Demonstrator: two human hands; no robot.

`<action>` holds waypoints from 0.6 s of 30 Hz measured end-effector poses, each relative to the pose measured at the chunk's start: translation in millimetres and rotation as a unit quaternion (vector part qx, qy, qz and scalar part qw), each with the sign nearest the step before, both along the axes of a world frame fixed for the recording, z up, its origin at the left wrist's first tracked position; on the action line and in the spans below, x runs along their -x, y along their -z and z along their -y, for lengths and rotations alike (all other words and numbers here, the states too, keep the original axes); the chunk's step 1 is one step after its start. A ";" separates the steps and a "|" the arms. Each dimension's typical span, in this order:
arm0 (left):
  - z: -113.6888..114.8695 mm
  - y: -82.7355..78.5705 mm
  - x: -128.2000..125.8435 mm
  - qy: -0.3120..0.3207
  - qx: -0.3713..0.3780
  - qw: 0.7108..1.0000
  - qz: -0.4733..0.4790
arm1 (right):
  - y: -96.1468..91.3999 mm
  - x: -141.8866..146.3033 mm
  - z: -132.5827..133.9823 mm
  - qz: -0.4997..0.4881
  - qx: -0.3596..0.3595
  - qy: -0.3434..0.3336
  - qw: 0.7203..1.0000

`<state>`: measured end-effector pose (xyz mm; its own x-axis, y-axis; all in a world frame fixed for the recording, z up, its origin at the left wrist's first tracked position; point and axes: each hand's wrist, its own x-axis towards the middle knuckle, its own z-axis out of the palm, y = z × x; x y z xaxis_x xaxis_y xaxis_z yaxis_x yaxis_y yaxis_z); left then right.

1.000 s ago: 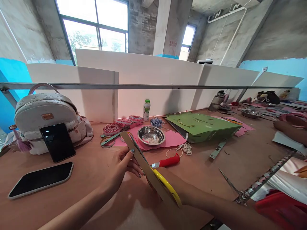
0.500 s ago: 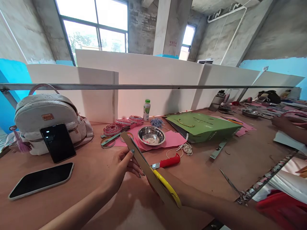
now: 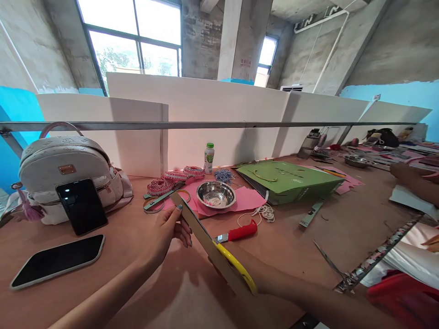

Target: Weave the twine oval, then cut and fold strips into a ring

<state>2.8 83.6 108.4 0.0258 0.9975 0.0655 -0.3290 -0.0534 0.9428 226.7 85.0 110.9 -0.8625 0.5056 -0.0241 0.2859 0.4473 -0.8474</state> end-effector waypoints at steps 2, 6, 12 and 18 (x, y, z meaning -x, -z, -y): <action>0.3 -0.8 2.0 -0.001 -0.008 1.000 -0.001 | -1.2 -0.8 0.8 -0.011 -0.015 0.005 1.000; 3.2 -3.1 3.5 0.004 -0.031 0.999 -0.006 | -4.1 -3.8 0.5 -0.013 -0.020 -0.025 0.999; 8.1 -11.0 1.3 0.009 -0.054 0.998 -0.015 | -10.0 -2.3 3.6 -0.020 -0.002 -0.003 1.000; 25.4 -26.9 -11.6 0.025 -0.069 0.996 -0.056 | -9.8 5.3 2.7 -0.001 -0.028 -0.003 1.000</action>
<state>14.4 58.3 135.3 0.0900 0.9765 0.1956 -0.2279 -0.1710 0.9585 221.4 82.3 120.8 -0.8651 0.5016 0.0069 0.2812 0.4963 -0.8213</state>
